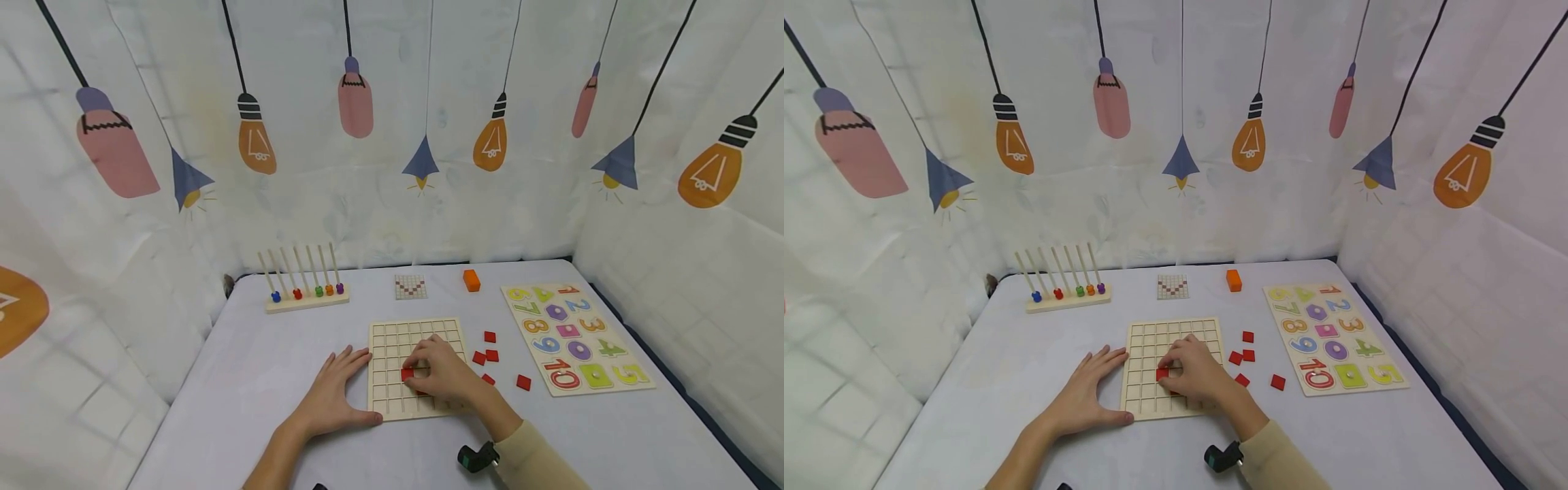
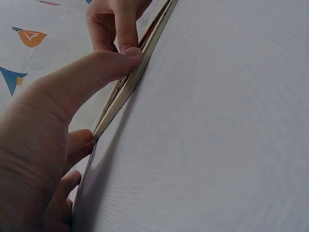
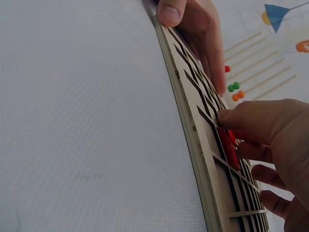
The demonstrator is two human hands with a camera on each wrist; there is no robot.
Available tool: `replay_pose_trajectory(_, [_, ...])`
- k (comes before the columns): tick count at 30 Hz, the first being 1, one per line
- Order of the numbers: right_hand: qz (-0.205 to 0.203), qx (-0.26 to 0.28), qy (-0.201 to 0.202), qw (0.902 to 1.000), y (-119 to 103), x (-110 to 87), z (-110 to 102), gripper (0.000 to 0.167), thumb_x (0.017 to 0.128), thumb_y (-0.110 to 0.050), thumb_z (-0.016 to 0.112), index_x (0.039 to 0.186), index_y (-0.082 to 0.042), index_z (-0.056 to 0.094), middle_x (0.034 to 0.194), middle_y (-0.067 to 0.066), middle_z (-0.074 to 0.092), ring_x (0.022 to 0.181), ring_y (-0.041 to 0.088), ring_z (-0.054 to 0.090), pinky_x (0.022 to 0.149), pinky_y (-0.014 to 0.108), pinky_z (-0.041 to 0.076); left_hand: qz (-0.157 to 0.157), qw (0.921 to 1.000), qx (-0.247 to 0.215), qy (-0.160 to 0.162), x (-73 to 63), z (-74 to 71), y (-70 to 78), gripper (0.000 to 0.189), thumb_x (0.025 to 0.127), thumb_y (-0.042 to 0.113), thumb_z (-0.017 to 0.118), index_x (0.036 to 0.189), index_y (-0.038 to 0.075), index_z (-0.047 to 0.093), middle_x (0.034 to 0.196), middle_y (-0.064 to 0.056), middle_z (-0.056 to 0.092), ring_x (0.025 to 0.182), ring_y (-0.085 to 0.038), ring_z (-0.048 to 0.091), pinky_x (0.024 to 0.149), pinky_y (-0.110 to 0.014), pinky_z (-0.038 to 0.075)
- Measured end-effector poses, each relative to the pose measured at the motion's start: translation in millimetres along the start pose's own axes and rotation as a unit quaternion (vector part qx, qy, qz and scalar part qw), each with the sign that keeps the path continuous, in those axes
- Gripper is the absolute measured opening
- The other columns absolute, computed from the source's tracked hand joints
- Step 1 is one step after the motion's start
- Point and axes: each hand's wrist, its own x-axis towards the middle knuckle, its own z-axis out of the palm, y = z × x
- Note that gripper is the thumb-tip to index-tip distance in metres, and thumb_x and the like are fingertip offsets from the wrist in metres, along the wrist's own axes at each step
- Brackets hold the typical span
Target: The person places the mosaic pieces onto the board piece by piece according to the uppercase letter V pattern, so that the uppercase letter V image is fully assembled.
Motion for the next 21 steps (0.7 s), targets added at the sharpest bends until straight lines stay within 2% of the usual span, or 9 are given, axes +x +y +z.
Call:
replay_pose_trajectory(7, [0.000, 0.007, 0.002, 1.0000, 0, -1.2, 0, 0.017, 0.095, -0.037, 0.088, 0.111, -0.030, 0.087, 0.108, -0.018, 0.073, 0.108, 0.008, 0.050, 0.092, 0.034, 0.049, 0.001, 1.0000, -0.002, -0.002, 0.3, -0.2, 0.6, 0.126, 0.066, 0.083, 0.091, 0.169, 0.024, 0.049, 0.177, 0.008, 0.044, 0.174, -0.030, 0.022, 0.143, -0.062, 0.008])
replay_pose_trajectory(13, [-0.001, -0.010, 0.010, 0.9999, 1, -3.9, -1, 0.016, 0.095, -0.037, 0.087, 0.110, -0.032, 0.086, 0.106, -0.020, 0.072, 0.108, 0.007, 0.051, 0.095, 0.035, 0.051, 0.000, 1.0000, -0.005, 0.000, 0.3, -0.3, 0.9, 0.126, 0.066, 0.082, 0.091, 0.169, 0.024, 0.049, 0.177, 0.008, 0.045, 0.174, -0.031, 0.022, 0.143, -0.063, 0.008])
replay_pose_trajectory(16, [0.006, -0.011, 0.012, 0.9998, 2, -8.4, -3, 0.017, 0.095, -0.039, 0.088, 0.110, -0.034, 0.085, 0.107, -0.020, 0.072, 0.109, 0.007, 0.052, 0.097, 0.038, 0.054, 0.000, 1.0000, -0.003, 0.000, 0.0, 0.0, 0.6, 0.126, 0.066, 0.083, 0.091, 0.169, 0.024, 0.049, 0.177, 0.008, 0.045, 0.174, -0.030, 0.022, 0.143, -0.062, 0.009])
replay_pose_trajectory(17, [0.009, -0.011, 0.011, 0.9998, 2, -10.3, -3, 0.018, 0.095, -0.040, 0.088, 0.111, -0.035, 0.084, 0.108, -0.021, 0.071, 0.110, 0.007, 0.051, 0.102, 0.039, 0.054, 0.000, 1.0000, -0.003, 0.000, -0.1, 0.0, 0.6, 0.126, 0.066, 0.083, 0.091, 0.169, 0.024, 0.049, 0.177, 0.008, 0.045, 0.174, -0.030, 0.022, 0.143, -0.062, 0.008])
replay_pose_trajectory(21, [0.020, -0.004, 0.012, 0.9997, 2, -19.1, -7, 0.021, 0.095, -0.043, 0.087, 0.115, -0.035, 0.082, 0.112, -0.021, 0.071, 0.113, 0.007, 0.051, 0.102, 0.039, 0.056, -0.002, 1.0000, 0.002, 0.001, -0.7, 0.2, 0.9, 0.127, 0.065, 0.084, 0.090, 0.169, 0.025, 0.049, 0.177, 0.009, 0.044, 0.174, -0.029, 0.022, 0.144, -0.060, 0.009])
